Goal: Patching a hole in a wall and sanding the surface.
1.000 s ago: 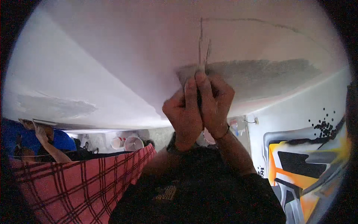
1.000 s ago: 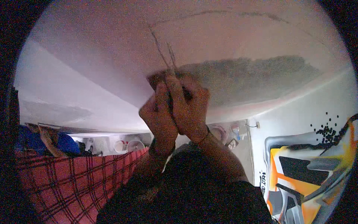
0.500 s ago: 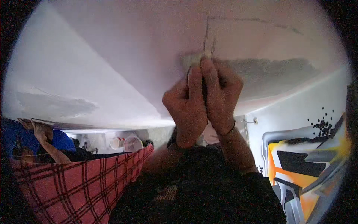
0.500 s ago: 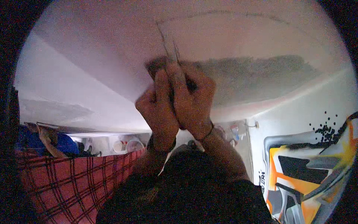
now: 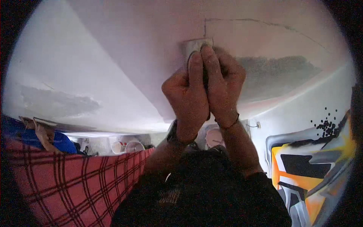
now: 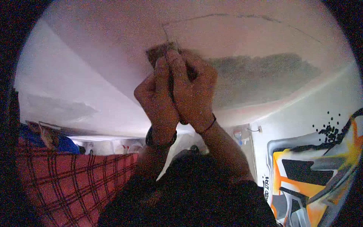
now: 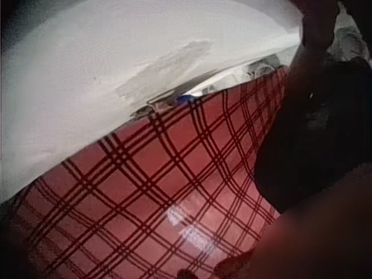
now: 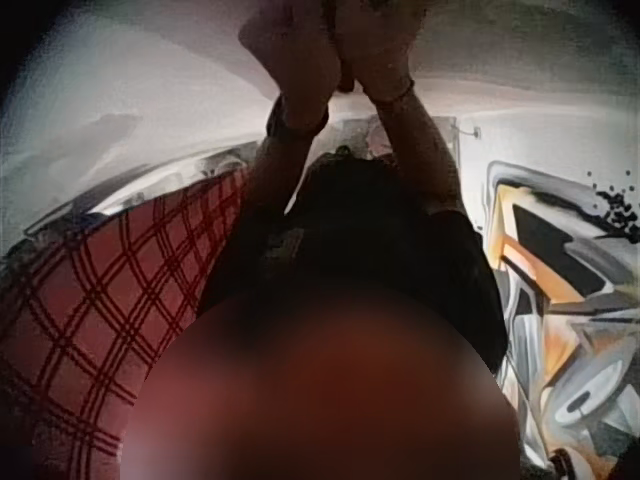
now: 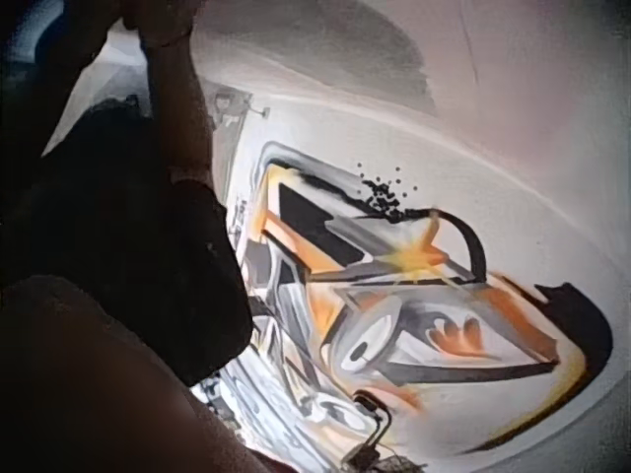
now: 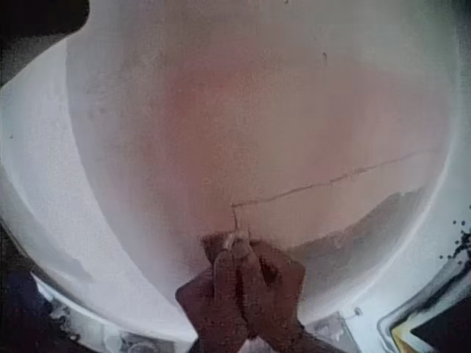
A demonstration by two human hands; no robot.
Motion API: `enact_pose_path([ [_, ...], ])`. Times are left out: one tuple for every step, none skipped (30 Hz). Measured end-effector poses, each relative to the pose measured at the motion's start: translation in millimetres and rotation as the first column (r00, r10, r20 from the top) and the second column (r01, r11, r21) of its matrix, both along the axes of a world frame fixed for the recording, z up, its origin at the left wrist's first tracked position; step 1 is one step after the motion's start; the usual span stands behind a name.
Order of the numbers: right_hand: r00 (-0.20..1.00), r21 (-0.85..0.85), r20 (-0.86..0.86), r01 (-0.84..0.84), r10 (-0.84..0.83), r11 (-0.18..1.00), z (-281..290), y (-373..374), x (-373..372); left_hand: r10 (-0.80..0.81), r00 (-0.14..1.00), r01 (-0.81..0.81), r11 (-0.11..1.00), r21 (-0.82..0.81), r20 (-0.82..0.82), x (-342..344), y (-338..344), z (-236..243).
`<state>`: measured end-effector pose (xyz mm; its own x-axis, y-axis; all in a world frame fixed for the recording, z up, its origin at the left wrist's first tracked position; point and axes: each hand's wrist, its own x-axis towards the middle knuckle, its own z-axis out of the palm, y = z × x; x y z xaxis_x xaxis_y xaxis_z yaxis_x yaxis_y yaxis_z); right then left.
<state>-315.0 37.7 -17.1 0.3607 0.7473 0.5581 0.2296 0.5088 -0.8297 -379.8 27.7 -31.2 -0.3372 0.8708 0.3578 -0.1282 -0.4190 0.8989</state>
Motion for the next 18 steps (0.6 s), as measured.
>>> enact_pose_path([
  [0.999,0.024,-0.019,-0.025,0.025,0.999,3,-3,0,0.015,0.998,-0.017,0.999,-0.040,-0.053,-1,-7,-3],
  [1.000,0.042,-0.013,-0.027,0.027,0.999,-1,-2,4,0.024,0.995,-0.030,0.998,-0.055,-0.100,2,-2,-3],
  [1.000,-0.002,0.017,-0.002,0.002,1.000,-15,-3,7,0.028,0.995,-0.032,0.999,-0.042,-0.097,4,3,-4],
  [0.999,-0.045,0.048,0.023,-0.021,0.999,-22,-1,10,0.044,0.993,-0.046,0.999,-0.011,-0.114,5,8,-6],
  [0.999,-0.036,0.051,0.021,-0.019,0.999,-13,4,11,0.061,0.990,-0.059,0.998,0.016,-0.130,8,11,-8],
  [1.000,0.008,0.028,0.006,-0.006,1.000,-1,3,6,0.083,0.985,-0.080,0.996,0.026,-0.150,6,4,-3],
  [1.000,0.052,0.005,-0.009,0.009,0.999,5,2,3,0.025,0.999,-0.025,1.000,-0.003,-0.028,6,4,7],
  [1.000,0.047,0.005,-0.024,0.024,0.999,6,2,4,0.040,0.999,-0.040,0.999,-0.008,-0.028,6,7,6],
  [0.998,0.030,0.012,-0.056,0.056,0.998,8,2,5,0.068,0.995,-0.066,0.997,0.025,-0.068,4,9,4],
  [0.996,0.013,0.019,-0.089,0.089,0.996,9,0,6,0.097,0.989,-0.091,0.994,0.060,-0.108,3,8,3],
  [0.995,0.018,0.020,-0.099,0.099,0.995,4,1,8,0.108,0.988,-0.101,0.993,0.065,-0.107,4,9,2],
  [0.996,-0.005,-0.006,-0.092,0.092,0.996,-7,2,9,0.093,0.990,-0.089,0.995,0.043,-0.101,5,8,1],
  [0.996,-0.028,-0.033,-0.084,0.083,0.996,-12,4,9,0.078,0.992,-0.076,0.997,0.021,-0.096,6,7,1],
  [0.995,-0.026,-0.032,-0.092,0.091,0.995,-6,4,8,0.061,0.994,-0.062,0.998,-0.004,-0.090,6,4,2],
  [0.995,0.015,-0.035,-0.089,0.089,0.996,4,5,6,0.038,0.999,-0.038,0.999,0.025,-0.013,6,8,10],
  [0.996,0.056,-0.039,-0.083,0.085,0.995,9,5,5,0.043,0.999,-0.043,0.999,0.026,-0.012,7,5,12],
  [0.995,0.053,-0.041,-0.088,0.091,0.995,6,3,5,0.063,0.997,-0.062,0.998,0.016,-0.049,6,3,12],
  [0.996,0.008,-0.029,-0.080,0.080,0.997,0,0,7,0.079,0.993,-0.079,0.997,0.006,-0.086,6,0,11],
])
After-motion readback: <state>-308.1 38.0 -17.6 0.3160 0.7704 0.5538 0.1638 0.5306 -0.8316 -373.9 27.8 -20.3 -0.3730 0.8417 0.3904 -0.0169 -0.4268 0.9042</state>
